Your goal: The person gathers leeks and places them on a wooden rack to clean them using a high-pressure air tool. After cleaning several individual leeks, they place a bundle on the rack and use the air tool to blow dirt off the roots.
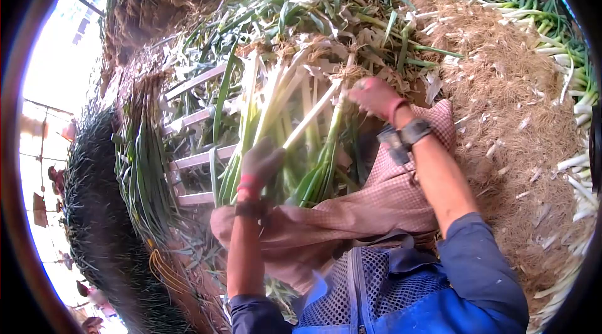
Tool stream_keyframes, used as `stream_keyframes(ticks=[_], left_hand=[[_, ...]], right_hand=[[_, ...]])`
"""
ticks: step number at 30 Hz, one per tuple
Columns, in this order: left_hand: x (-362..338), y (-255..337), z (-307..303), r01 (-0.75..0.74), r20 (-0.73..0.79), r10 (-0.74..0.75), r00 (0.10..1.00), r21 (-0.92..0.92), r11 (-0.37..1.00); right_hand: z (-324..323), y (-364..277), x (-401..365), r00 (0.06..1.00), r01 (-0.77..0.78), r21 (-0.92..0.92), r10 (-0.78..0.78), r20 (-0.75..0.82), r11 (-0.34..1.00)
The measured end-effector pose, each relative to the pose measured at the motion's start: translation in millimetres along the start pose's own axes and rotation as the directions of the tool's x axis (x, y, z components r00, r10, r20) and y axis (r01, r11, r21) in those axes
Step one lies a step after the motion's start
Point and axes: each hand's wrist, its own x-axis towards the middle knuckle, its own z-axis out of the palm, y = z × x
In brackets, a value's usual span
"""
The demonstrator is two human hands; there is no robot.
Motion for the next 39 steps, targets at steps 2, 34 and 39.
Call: stream_keyframes(ticks=[2, 34, 39], left_hand=[[4, 1, 1, 0.014, -0.018, -0.010, 1.000, 0.239, 0.971], [90, -1, -36, 0.186, -0.389, 0.158, 0.908, 0.709, 0.680], [97, -2, -32, 0.184, -0.314, 0.060, 0.948, 0.690, 0.700]], right_hand=[[48, 26, 28, 0.997, -0.076, -0.074, 0.075, -0.018, 0.994], [172, -12, 90, 0.960, -0.212, 0.118, 0.229, -0.161, 0.970], [172, -15, 98, 0.947, -0.268, 0.097, 0.280, -0.156, 0.959]])
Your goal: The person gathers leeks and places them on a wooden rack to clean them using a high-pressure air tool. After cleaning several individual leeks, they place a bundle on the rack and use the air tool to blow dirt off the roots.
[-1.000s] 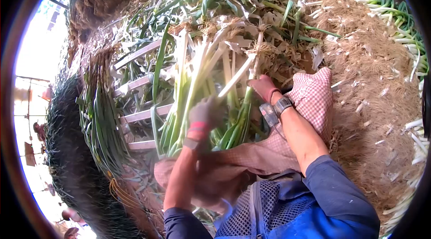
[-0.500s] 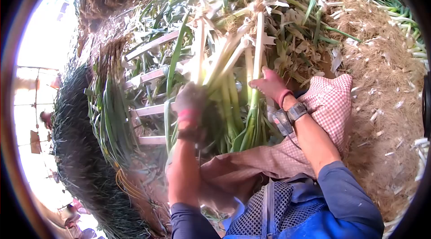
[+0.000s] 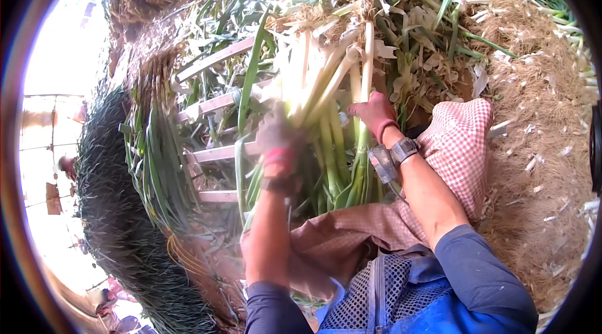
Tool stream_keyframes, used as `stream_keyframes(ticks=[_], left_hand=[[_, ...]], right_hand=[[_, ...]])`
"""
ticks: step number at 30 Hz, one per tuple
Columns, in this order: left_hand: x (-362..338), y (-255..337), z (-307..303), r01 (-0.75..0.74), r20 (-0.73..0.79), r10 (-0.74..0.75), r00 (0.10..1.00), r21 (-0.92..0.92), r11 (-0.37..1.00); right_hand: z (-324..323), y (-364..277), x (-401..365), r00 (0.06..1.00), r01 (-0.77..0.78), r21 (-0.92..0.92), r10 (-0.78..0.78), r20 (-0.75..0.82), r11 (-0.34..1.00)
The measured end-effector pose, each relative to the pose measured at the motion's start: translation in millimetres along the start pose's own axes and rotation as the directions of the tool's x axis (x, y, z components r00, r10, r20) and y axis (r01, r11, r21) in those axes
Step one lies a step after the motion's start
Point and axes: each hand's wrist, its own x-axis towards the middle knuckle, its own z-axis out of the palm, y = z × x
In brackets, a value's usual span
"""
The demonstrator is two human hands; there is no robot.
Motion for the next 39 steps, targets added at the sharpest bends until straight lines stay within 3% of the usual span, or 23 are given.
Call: stream_keyframes(ticks=[4, 6, 7, 8, 9, 10, 12, 13, 14, 16, 19, 23, 24, 25, 26, 28, 29, 30, 32, 34, 36, 38, 39], left_hand=[[0, 1, -17, 0.018, 0.018, -0.018, 1.000, 0.015, 1.000], [5, -13, -38, 0.125, -0.046, -0.125, 0.991, -0.016, 0.992], [8, -30, -44, 0.141, -0.173, -0.160, 0.972, -0.115, 0.983], [10, -51, -51, 0.145, -0.292, -0.204, 0.934, -0.214, 0.966], [10, -67, -63, 0.163, -0.326, -0.292, 0.899, -0.370, 0.915], [8, -84, -78, 0.172, -0.343, -0.388, 0.855, -0.518, 0.838], [5, -118, -94, 0.125, -0.273, -0.455, 0.848, -0.731, 0.671], [6, -135, -92, 0.045, -0.278, -0.453, 0.847, -0.812, 0.582], [3, -149, -86, 0.048, -0.279, -0.456, 0.845, -0.810, 0.584], [2, -153, -83, 0.031, -0.193, -0.420, 0.887, -0.881, 0.472], [11, -136, -74, 0.025, -0.131, -0.298, 0.945, -0.883, 0.468], [17, -63, -73, 0.063, 0.009, -0.111, 0.994, -0.864, 0.499], [19, -48, -68, 0.048, 0.030, -0.045, 0.999, -0.873, 0.486], [22, -40, -65, 0.054, 0.078, 0.018, 0.997, -0.822, 0.566], [21, -24, -67, 0.073, 0.139, 0.076, 0.987, -0.824, 0.561], [28, -11, -55, 0.142, 0.291, 0.150, 0.945, -0.778, 0.612], [31, -12, -48, 0.143, 0.294, 0.152, 0.944, -0.777, 0.613], [35, -14, -38, 0.122, 0.271, 0.185, 0.945, -0.813, 0.570], [37, -15, -29, 0.095, 0.242, 0.218, 0.945, -0.845, 0.526], [33, -11, -26, 0.116, 0.274, 0.201, 0.940, -0.814, 0.569], [30, -9, -32, 0.166, 0.345, 0.210, 0.915, -0.795, 0.583], [18, -5, -37, 0.203, 0.361, 0.207, 0.910, -0.820, 0.536], [9, -1, -42, 0.157, 0.309, 0.209, 0.928, -0.832, 0.532]], right_hand=[[9, 6, 7, 0.999, 0.038, -0.015, -0.038, -0.007, 0.999], [14, 19, 16, 0.998, 0.054, 0.013, -0.054, -0.013, 0.998], [13, 26, 21, 0.991, 0.083, 0.326, -0.113, 0.072, 0.942], [12, 30, 23, 0.972, 0.073, 0.608, -0.193, 0.136, 0.791], [-6, 11, 4, 0.982, -0.120, 0.668, -0.011, 0.188, 0.735], [-8, 23, 12, 0.984, 0.023, 0.646, -0.133, 0.122, 0.763], [-17, 34, 10, 0.950, 0.108, 0.825, -0.301, 0.078, 0.555], [-18, 40, 18, 0.938, 0.207, 0.776, -0.345, 0.015, 0.596], [-18, 51, 37, 0.894, 0.153, 0.837, -0.435, 0.110, 0.526], [-22, 38, 30, 0.898, -0.109, 0.945, -0.377, 0.227, 0.309], [-22, 22, 6, 0.915, -0.165, 0.922, -0.295, 0.276, 0.350], [-26, 8, -12, 0.830, -0.161, 0.937, -0.472, 0.298, 0.309], [-26, -2, -20, 0.878, -0.097, 0.899, -0.388, 0.279, 0.427], [-26, -7, -24, 0.921, -0.045, 0.841, -0.304, 0.245, 0.540], [-19, -3, -19, 0.921, -0.044, 0.840, -0.303, 0.244, 0.540], [-4, 6, -10, 0.856, 0.263, 0.816, -0.515, 0.050, 0.516], [-5, 6, -8, 0.879, -0.044, 0.917, -0.420, 0.223, 0.396], [-10, -2, -14, 0.880, -0.043, 0.918, -0.421, 0.222, 0.394], [-23, -16, -25, 0.816, -0.268, 0.870, -0.382, 0.433, 0.414], [-9, -7, -14, 0.794, -0.244, 0.899, -0.457, 0.401, 0.364], [-6, -7, -18, 0.849, -0.083, 0.845, -0.407, 0.337, 0.528], [2, -3, -14, 0.828, 0.007, 0.861, -0.486, 0.279, 0.508], [5, -6, -16, 0.802, 0.208, 0.825, -0.575, 0.164, 0.525]])
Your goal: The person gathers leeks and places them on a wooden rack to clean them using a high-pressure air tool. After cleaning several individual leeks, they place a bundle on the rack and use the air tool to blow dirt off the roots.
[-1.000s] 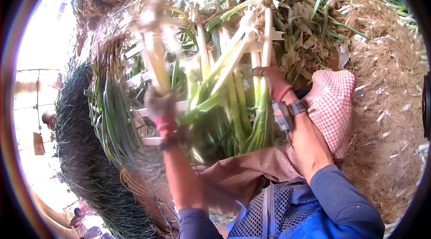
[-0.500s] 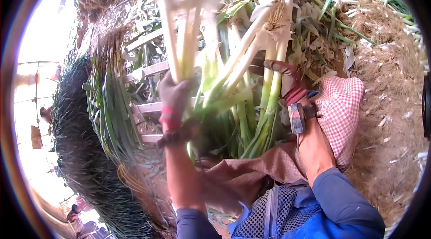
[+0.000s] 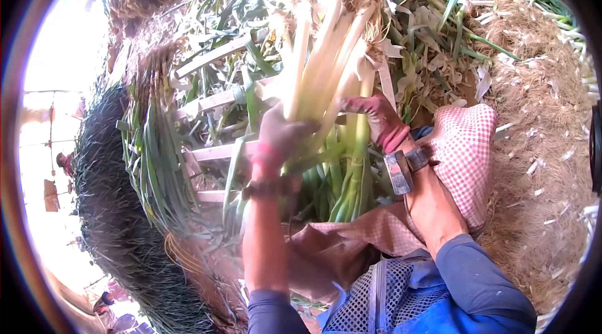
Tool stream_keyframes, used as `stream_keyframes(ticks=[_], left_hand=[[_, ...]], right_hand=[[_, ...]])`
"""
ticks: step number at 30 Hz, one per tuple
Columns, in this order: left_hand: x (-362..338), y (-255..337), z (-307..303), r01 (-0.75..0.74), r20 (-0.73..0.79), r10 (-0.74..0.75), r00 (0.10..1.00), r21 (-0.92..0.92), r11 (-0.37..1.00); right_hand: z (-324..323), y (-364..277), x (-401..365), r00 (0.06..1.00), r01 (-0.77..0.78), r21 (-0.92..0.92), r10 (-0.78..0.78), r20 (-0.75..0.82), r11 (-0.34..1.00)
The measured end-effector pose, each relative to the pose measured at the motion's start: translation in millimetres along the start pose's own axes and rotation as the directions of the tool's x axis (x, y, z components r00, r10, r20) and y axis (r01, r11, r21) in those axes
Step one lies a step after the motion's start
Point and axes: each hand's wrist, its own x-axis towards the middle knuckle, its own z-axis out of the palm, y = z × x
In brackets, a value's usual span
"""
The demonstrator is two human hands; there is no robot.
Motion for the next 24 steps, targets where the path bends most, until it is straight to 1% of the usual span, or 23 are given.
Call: stream_keyframes(ticks=[1, 2, 3, 4, 5, 6, 7, 8, 9, 11, 12, 13, 15, 16, 17, 19, 20, 21, 22, 23, 24], left_hand=[[-8, 6, 1, -0.001, -0.004, 0.001, 1.000, 0.004, 1.000], [-17, 13, 1, -0.014, -0.068, 0.017, 0.998, 0.035, 0.999], [-27, 24, 0, -0.035, -0.134, 0.043, 0.990, 0.066, 0.997], [-41, 43, -3, -0.016, -0.168, 0.023, 0.985, 0.045, 0.999], [-49, 45, -11, -0.056, -0.233, 0.058, 0.971, 0.014, 0.998], [-60, 47, -22, -0.062, -0.301, 0.065, 0.952, 0.021, 0.998], [-72, 49, -35, -0.067, -0.368, 0.074, 0.927, 0.030, 0.997], [-79, 48, -51, -0.131, -0.408, 0.106, 0.907, -0.033, 0.991], [-87, 44, -69, -0.196, -0.450, 0.135, 0.883, -0.093, 0.976], [-101, 49, -99, -0.285, -0.569, 0.210, 0.795, -0.045, 0.957], [-109, 59, -112, -0.324, -0.591, 0.251, 0.767, -0.018, 0.946], [-119, 77, -118, -0.359, -0.611, 0.291, 0.736, 0.012, 0.933], [-139, 116, -121, -0.374, -0.635, 0.326, 0.701, 0.063, 0.925], [-149, 136, -121, -0.353, -0.628, 0.386, 0.676, 0.184, 0.917], [-158, 154, -117, -0.384, -0.620, 0.441, 0.649, 0.233, 0.894], [-184, 196, -105, -0.310, -0.577, 0.529, 0.622, 0.439, 0.843], [-197, 212, -99, -0.310, -0.588, 0.538, 0.604, 0.448, 0.839], [-209, 225, -95, -0.346, -0.544, 0.588, 0.598, 0.487, 0.802], [-217, 234, -93, -0.381, -0.496, 0.636, 0.591, 0.522, 0.763], [-221, 238, -101, -0.383, -0.503, 0.643, 0.578, 0.529, 0.758], [-226, 239, -118, -0.401, -0.531, 0.657, 0.536, 0.525, 0.751]], right_hand=[[5, 1, 1, 0.989, 0.147, -0.139, -0.145, 0.029, 0.979], [10, 0, -1, 0.989, 0.150, -0.134, -0.147, 0.034, 0.980], [19, -13, -1, 0.986, 0.165, -0.215, -0.164, 0.023, 0.963], [26, -27, -2, 0.983, 0.179, -0.296, -0.184, 0.012, 0.938], [28, -41, -3, 0.982, 0.188, -0.296, -0.190, 0.022, 0.937], [29, -56, -3, 0.991, 0.069, -0.190, -0.089, -0.095, 0.979], [30, -71, -4, 0.980, -0.041, -0.067, 0.027, -0.197, 0.997], [33, -88, -6, 0.975, -0.037, 0.014, 0.040, -0.220, 0.999], [30, -91, -3, 0.940, 0.025, -0.024, -0.032, -0.339, 0.999], [29, -98, -6, 0.935, 0.146, -0.023, -0.146, -0.322, 0.989], [34, -101, -9, 0.924, 0.225, -0.102, -0.246, -0.295, 0.969], [46, -111, -14, 0.926, 0.234, -0.095, -0.252, -0.283, 0.968], [75, -131, -21, 0.957, 0.265, 0.054, -0.256, -0.134, 0.963], [94, -145, -23, 0.932, 0.356, -0.041, -0.358, -0.051, 0.934], [112, -159, -28, 0.923, 0.377, -0.191, -0.384, 0.003, 0.906], [146, -180, -25, 0.902, 0.401, 0.108, -0.413, 0.130, 0.910], [160, -194, -29, 0.802, 0.584, -0.039, -0.568, 0.184, 0.811], [172, -211, -34, 0.672, 0.738, -0.170, -0.693, 0.259, 0.653], [180, -228, -38, 0.722, 0.685, -0.122, -0.648, 0.243, 0.718], [185, -246, -41, 0.684, 0.716, -0.075, -0.677, 0.271, 0.694], [188, -265, -39, 0.682, 0.725, -0.112, -0.685, 0.257, 0.679]])
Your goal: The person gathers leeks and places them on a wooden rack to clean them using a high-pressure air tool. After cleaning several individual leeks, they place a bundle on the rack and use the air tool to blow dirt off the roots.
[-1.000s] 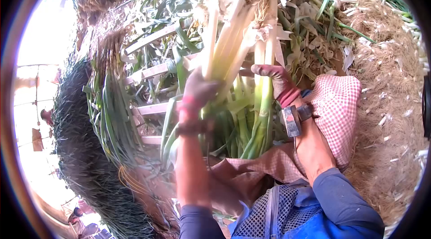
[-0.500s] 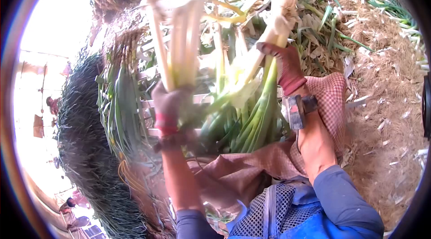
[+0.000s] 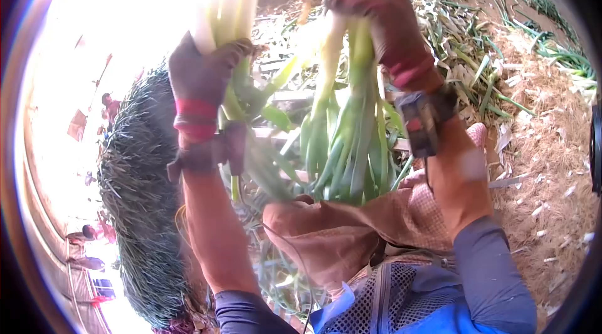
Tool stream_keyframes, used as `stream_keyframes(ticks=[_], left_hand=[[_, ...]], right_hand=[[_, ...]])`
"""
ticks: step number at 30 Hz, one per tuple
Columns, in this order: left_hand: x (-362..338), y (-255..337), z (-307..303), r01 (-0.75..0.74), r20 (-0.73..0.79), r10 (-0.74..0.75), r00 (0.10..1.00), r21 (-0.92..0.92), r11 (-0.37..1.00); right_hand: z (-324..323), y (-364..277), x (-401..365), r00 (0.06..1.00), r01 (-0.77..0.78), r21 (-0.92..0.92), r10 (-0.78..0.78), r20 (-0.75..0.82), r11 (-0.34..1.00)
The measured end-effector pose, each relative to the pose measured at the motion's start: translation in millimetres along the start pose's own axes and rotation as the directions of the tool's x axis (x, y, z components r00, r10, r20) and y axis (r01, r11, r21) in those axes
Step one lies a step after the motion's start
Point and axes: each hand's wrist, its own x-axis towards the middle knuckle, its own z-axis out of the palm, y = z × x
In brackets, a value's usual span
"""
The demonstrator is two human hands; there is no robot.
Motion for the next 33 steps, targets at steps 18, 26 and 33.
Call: stream_keyframes(ticks=[18, 26, 33], left_hand=[[-104, 21, -424, 0.302, -0.771, 0.134, 0.622, 0.395, 0.868], [-94, 58, -353, 0.047, -0.374, 0.321, 0.870, 0.711, 0.702], [-128, 2, -120, -0.006, -0.085, 0.056, 0.995, 0.500, 0.866]], right_hand=[[-108, -112, 77, 0.748, 0.252, -0.675, -0.583, -0.318, 0.693], [69, -60, -32, 0.976, -0.070, 0.472, 0.157, -0.148, 0.879], [122, -34, -155, 0.779, -0.506, 0.732, 0.607, 0.159, 0.457]])
